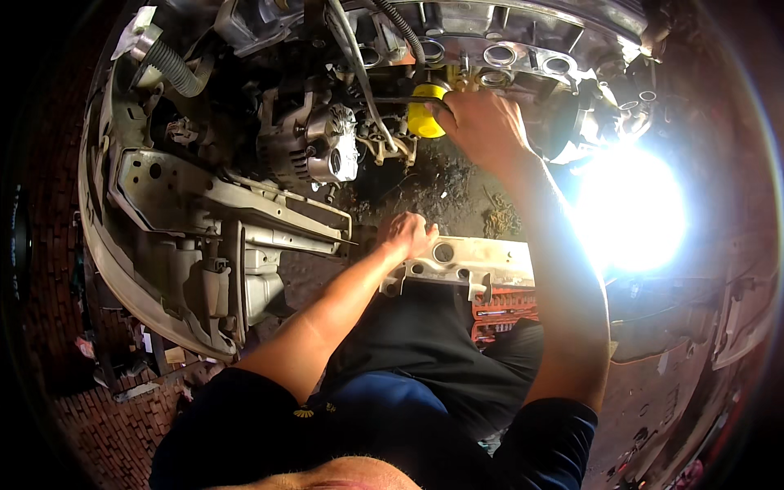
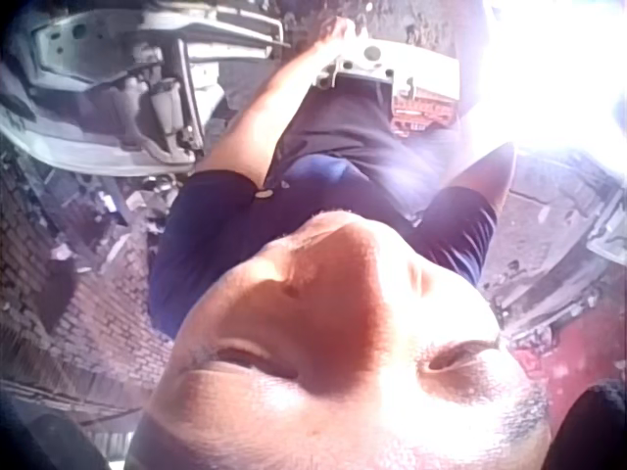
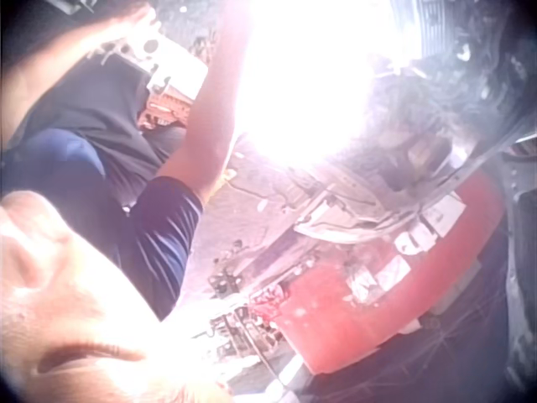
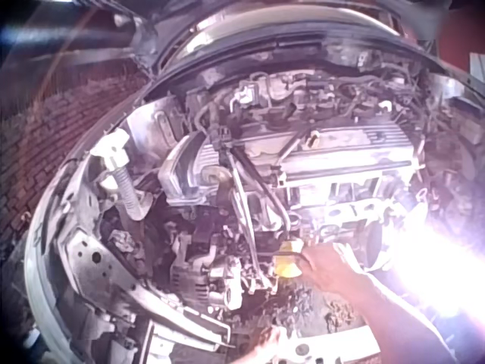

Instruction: The person works under the hood of a car, using a yellow funnel to pour fluid into the engine and then using a cordless impact wrench to tighten bolts on the engine block. The person also handles a white cloth and various engine components during the process.

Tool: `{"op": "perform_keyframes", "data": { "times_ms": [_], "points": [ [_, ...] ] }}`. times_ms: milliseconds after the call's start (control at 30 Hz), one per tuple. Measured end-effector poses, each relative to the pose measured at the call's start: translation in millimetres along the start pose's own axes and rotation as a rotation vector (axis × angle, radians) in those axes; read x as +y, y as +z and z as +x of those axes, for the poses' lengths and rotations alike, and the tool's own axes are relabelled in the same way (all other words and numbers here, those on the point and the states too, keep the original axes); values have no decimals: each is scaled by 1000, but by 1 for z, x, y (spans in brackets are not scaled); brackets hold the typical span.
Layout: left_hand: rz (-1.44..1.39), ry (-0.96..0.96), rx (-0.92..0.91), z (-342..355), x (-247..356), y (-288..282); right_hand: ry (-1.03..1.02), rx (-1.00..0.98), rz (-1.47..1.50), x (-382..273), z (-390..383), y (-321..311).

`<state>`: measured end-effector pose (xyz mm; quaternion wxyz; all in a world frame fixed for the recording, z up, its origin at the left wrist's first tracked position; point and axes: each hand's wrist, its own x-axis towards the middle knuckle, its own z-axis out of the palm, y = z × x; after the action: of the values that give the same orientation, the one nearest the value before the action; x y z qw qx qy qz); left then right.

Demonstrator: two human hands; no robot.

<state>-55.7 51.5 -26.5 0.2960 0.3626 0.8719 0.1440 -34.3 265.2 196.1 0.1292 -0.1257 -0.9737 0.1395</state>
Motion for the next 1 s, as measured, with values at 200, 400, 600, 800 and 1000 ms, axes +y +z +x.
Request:
{"op": "perform_keyframes", "data": {
  "times_ms": [200,400,600,800,1000],
  "points": [
    [17,17,44,-3,-3,-3,-31,-4,-9,-14,7,-15],
    [62,-1,-21,-8,9,-14,-44,-46,-127,-10,10,-21],
    [28,16,-11,-1,-1,-2,58,-68,-162,-20,13,-27],
    [24,38,27,0,-3,3,48,-25,-292,-44,23,-49],
    [35,43,36,7,-14,13,24,-25,-340,-67,38,-71]
  ]
}}
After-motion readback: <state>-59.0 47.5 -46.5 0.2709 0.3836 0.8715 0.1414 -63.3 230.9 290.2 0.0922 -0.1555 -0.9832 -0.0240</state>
